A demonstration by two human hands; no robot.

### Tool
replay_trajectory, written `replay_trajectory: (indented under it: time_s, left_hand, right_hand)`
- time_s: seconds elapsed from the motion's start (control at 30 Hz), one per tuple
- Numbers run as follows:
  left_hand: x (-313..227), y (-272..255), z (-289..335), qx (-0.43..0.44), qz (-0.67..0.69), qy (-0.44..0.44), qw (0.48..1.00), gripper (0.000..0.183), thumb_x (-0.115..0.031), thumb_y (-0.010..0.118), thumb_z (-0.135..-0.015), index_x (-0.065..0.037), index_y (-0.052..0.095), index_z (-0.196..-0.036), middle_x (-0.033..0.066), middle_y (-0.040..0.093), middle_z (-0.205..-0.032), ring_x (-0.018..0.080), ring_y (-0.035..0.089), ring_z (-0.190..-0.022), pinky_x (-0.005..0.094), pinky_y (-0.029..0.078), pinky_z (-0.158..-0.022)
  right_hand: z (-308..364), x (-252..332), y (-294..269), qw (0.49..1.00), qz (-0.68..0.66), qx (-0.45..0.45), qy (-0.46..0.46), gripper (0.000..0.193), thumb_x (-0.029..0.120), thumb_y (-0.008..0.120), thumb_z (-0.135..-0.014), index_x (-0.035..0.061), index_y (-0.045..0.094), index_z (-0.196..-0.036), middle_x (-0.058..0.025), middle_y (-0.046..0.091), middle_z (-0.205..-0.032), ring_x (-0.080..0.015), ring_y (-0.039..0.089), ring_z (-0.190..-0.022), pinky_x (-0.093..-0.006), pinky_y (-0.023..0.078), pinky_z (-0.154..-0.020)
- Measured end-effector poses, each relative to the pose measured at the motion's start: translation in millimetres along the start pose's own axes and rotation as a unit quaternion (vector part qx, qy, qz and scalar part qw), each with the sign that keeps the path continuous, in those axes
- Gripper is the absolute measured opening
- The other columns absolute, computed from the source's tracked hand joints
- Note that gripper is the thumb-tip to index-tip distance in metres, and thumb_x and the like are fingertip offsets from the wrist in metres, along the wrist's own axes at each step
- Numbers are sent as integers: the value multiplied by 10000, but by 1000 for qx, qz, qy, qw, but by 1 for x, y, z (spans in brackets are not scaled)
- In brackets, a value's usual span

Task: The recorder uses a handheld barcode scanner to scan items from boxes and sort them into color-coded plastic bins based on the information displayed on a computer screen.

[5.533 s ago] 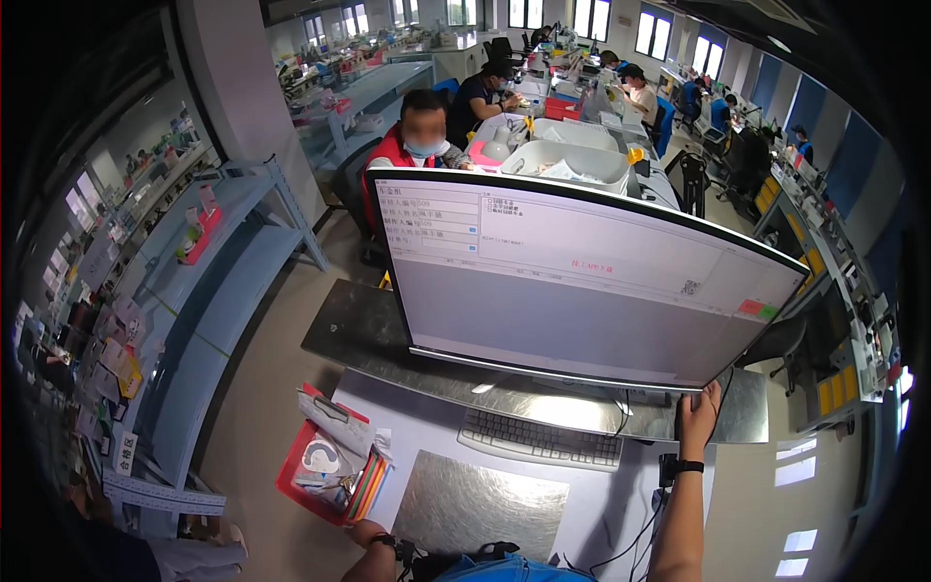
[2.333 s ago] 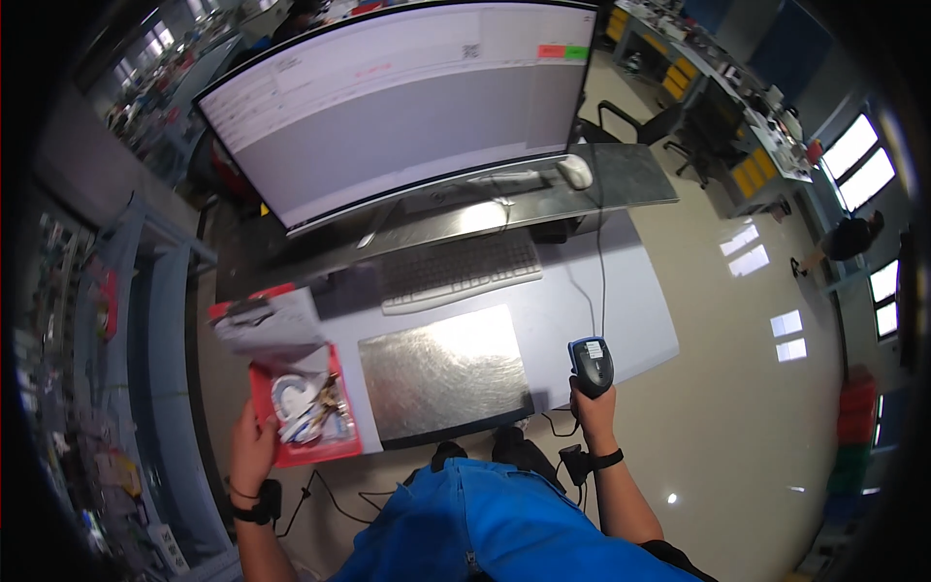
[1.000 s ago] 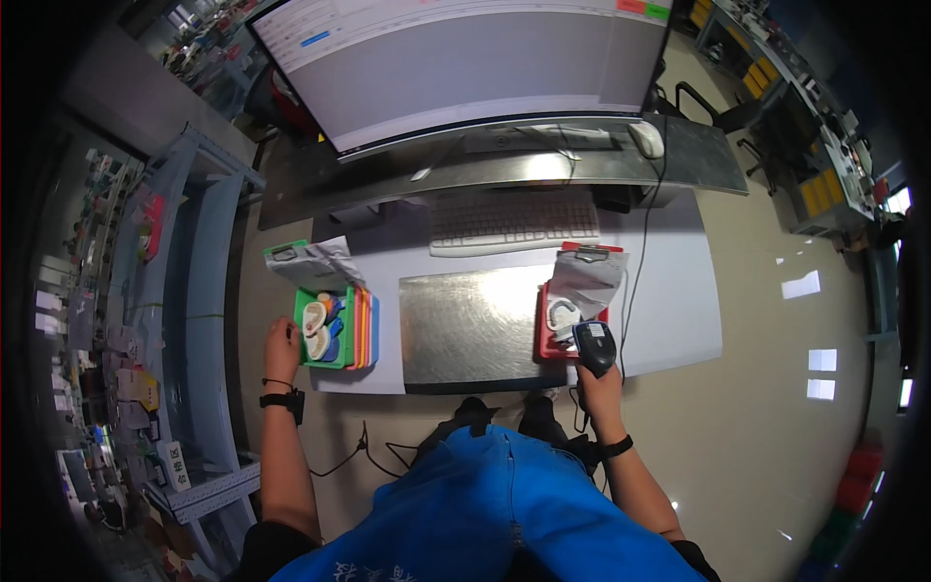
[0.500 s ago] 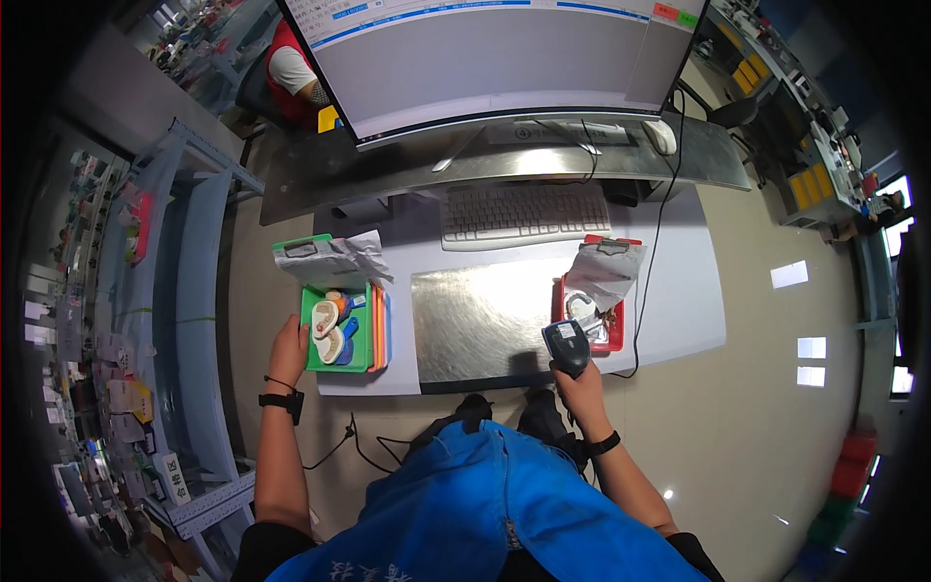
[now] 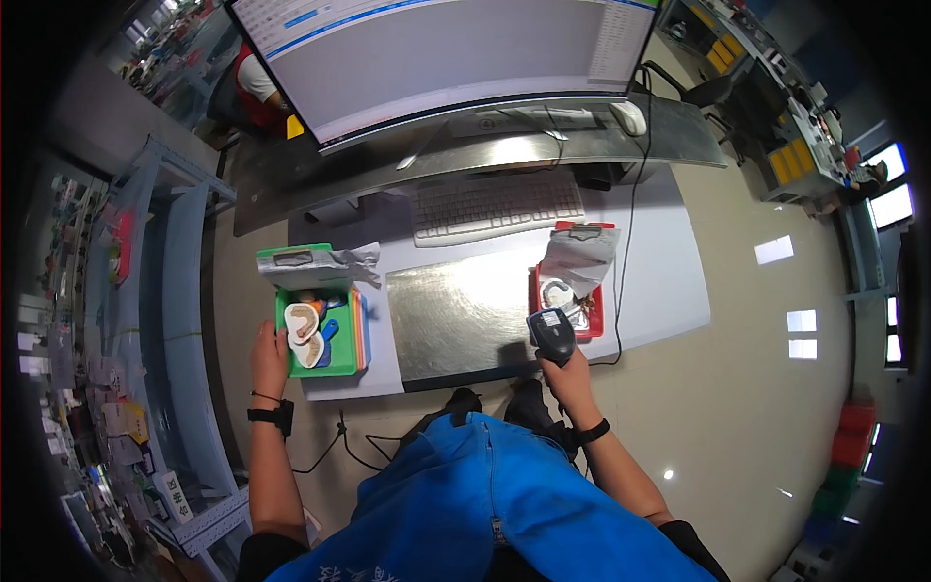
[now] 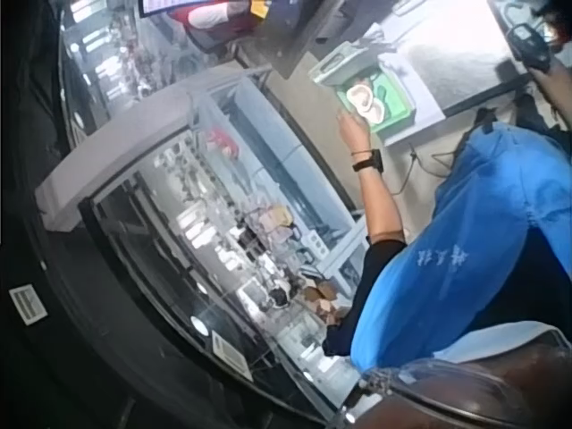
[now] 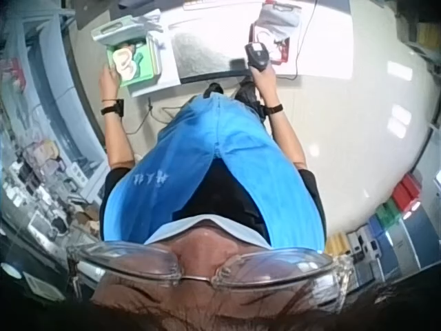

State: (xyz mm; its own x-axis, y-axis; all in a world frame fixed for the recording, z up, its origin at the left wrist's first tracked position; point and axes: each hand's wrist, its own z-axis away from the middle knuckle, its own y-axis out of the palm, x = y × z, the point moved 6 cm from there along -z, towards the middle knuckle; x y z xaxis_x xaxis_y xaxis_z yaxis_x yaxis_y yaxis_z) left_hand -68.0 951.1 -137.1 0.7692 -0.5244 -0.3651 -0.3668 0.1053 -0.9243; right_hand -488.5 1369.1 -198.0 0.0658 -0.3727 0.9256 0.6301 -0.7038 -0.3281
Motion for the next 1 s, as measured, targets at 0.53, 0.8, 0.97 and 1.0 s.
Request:
replay_trajectory:
  time_s: [0.53, 0.8, 0.97, 1.0]
  left_hand:
    - [-66, -21, 7, 67, 132, -33, 988, 145, -131, 548, -1101, -11, 503, -1169, 209, 658, -937, 360, 655, -829, 456, 512, -745]
    - [-200, 117, 21, 123, 192, -28, 973, 298, -102, 635, -1012, -14, 497, -1262, 292, 678, -984, 457, 708, -874, 518, 536, -709]
    - [-251, 224, 20, 173, 268, -23, 948, 254, -126, 603, -1020, 10, 475, -1192, 343, 666, -1052, 557, 644, -1009, 580, 518, -840]
    - [-257, 231, 21, 150, 274, 9, 950, 254, -126, 603, -1020, 10, 475, -1192, 343, 666, -1052, 557, 644, -1009, 580, 518, -840]
  right_hand:
    - [-10, -17, -39, 995, -12, 35, 92, 398, 112, 803, -825, -9, 697, -1188, -179, 788, -1029, -282, 764, -948, -387, 574, -869]
    - [-17, 18, -41, 999, -15, 52, -1, 337, 85, 805, -829, -4, 713, -1141, -172, 786, -991, -265, 763, -905, -379, 574, -822]
    - [-18, 30, -21, 994, 14, 93, -48, 385, 126, 809, -819, -3, 692, -1162, -222, 773, -983, -389, 764, -929, -420, 583, -819]
    - [-17, 29, -19, 994, 17, 93, -53, 390, 141, 810, -819, -4, 691, -1161, -238, 768, -998, -423, 753, -952, -431, 586, -826]
